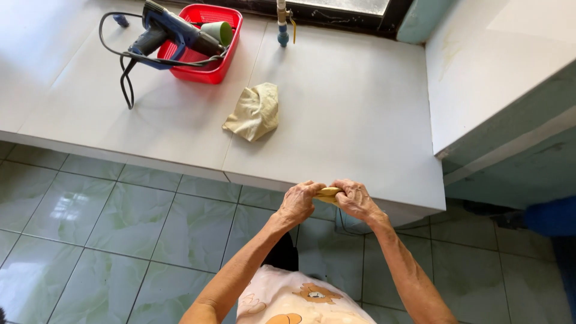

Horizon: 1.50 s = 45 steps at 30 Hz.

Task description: Cleaning a white counter surface and a metal pipe joint using a cloth.

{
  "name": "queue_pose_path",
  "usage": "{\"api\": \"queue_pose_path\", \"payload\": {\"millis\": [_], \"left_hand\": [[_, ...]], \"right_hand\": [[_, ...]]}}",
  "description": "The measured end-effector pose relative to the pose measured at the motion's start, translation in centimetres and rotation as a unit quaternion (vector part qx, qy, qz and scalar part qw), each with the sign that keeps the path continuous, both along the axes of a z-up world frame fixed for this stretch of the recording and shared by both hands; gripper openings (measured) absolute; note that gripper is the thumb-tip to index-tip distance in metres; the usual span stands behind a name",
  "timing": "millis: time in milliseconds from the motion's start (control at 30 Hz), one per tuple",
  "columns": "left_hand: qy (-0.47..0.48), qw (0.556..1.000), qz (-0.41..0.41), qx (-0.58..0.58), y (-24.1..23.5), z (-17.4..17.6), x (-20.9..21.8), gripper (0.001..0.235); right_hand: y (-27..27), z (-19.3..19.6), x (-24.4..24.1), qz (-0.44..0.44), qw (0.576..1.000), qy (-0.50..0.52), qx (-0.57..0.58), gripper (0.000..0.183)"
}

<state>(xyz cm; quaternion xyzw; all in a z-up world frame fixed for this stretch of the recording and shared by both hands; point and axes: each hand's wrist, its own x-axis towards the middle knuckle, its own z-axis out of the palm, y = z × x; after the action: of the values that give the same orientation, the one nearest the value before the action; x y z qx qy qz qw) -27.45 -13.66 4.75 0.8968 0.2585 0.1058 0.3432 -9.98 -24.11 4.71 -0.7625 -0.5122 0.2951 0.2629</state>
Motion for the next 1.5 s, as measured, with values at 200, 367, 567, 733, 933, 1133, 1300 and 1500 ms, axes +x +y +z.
{"api": "queue_pose_path", "payload": {"millis": [200, 367, 567, 733, 933, 1133, 1300, 1500], "left_hand": [[-0.086, 0.996, 0.005, 0.036, 7.5, 2.2, 5.7, 0.053], [-0.173, 0.975, -0.025, 0.134, 16.4, 4.0, 12.2, 0.051], [-0.22, 0.946, -0.014, 0.237, 25.9, 3.8, 19.6, 0.055], [-0.221, 0.944, 0.004, 0.244, 34.2, 0.6, 26.8, 0.054], [-0.153, 0.947, -0.011, 0.281, 42.6, -0.8, 34.3, 0.045], [-0.103, 0.921, 0.02, 0.376, 49.1, 0.1, 39.2, 0.038], [0.208, 0.938, 0.033, 0.277, 50.4, -5.5, 41.1, 0.044], [-0.036, 0.959, 0.086, 0.267, 50.9, -14.8, 39.3, 0.058]], "right_hand": [[6.2, 4.5, 4.2, -0.026, 0.987, -0.068, 0.142, 0.029], [14.1, 5.1, 9.6, -0.04, 0.962, -0.153, 0.22, 0.029], [24.3, 5.4, 16.5, -0.077, 0.944, -0.191, 0.257, 0.029], [32.2, 3.2, 22.1, -0.096, 0.942, -0.201, 0.251, 0.028], [40.5, 0.1, 28.9, -0.126, 0.942, -0.186, 0.248, 0.03], [48.9, -1.2, 33.0, -0.135, 0.913, -0.227, 0.312, 0.031], [52.4, -6.3, 32.7, -0.151, 0.932, -0.249, 0.216, 0.04], [51.2, -9.5, 31.9, -0.137, 0.94, -0.265, 0.168, 0.054]]}}
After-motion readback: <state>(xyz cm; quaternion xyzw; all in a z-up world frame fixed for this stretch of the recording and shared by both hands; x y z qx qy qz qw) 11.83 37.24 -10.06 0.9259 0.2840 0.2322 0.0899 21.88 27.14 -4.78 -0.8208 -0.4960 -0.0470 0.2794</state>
